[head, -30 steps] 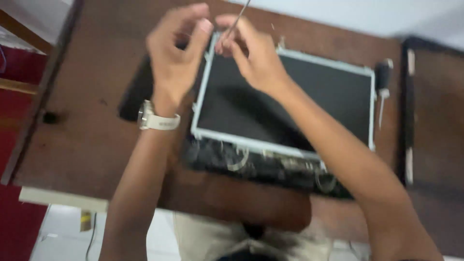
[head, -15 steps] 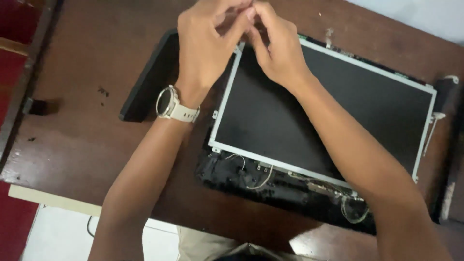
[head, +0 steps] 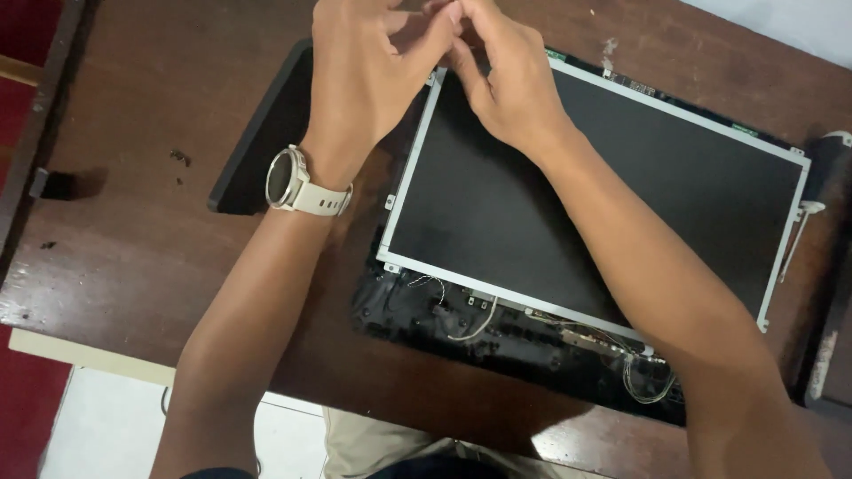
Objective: The person secures a monitor panel to a chassis using a screwdriver. They repeatedly pick up screws, align them with screw holes on the panel frame, and tighten them. The person handles the monitor panel and a screwdriver throughout the task.
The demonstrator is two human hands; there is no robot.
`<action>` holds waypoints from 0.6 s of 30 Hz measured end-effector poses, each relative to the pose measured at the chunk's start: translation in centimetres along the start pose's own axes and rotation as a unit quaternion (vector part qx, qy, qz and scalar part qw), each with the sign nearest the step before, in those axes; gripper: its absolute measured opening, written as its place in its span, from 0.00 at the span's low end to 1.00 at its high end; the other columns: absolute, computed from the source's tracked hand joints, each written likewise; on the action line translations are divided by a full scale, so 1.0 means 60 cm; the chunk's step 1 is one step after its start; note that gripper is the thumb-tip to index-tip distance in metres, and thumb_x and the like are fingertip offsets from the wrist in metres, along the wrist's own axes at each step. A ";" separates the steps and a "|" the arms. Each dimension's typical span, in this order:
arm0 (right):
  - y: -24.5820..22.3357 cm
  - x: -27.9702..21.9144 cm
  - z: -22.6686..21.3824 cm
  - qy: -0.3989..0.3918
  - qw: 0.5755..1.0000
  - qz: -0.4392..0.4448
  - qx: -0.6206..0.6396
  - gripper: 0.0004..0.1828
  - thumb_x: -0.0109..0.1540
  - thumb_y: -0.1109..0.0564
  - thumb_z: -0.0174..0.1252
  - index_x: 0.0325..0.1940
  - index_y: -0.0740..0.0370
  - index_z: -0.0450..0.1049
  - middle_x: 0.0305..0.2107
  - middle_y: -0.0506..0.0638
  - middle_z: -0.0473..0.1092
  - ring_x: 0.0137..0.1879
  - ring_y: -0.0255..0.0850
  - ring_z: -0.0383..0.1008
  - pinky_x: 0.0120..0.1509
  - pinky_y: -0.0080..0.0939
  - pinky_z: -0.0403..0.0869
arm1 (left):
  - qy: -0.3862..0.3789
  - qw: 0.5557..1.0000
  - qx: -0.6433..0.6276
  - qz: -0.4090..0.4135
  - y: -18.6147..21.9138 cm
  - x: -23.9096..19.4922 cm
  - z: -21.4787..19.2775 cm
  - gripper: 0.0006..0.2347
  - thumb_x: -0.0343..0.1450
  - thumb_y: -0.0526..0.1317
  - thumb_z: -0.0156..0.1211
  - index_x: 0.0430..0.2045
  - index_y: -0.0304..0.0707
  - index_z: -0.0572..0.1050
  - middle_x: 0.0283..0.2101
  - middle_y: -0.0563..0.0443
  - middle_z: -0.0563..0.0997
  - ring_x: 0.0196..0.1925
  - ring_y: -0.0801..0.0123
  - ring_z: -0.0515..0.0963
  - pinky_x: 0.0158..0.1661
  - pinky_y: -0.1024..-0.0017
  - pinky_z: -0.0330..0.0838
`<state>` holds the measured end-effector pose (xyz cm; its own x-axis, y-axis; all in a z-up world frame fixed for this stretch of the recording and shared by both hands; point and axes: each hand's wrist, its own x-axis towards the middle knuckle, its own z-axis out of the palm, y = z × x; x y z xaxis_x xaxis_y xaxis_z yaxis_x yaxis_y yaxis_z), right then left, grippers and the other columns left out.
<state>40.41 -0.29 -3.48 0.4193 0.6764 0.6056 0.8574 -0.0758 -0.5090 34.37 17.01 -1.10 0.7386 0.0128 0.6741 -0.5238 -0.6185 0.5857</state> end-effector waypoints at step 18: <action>0.016 -0.004 0.000 -0.015 0.999 -0.037 -0.011 0.07 0.79 0.63 0.44 0.60 0.67 0.63 0.42 0.59 0.73 0.42 0.51 0.78 0.46 0.45 0.75 | 0.004 1.000 0.004 -0.015 -0.014 0.000 0.007 0.04 0.74 0.38 0.63 0.31 0.40 0.80 0.31 0.55 0.87 0.35 0.68 0.89 0.40 0.72 0.79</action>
<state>41.13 -0.53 -4.14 0.3468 0.7016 0.6224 0.8919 -0.0414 -0.4503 34.99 17.22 -1.75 0.7503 0.0381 0.6600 -0.4981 -0.6238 0.6023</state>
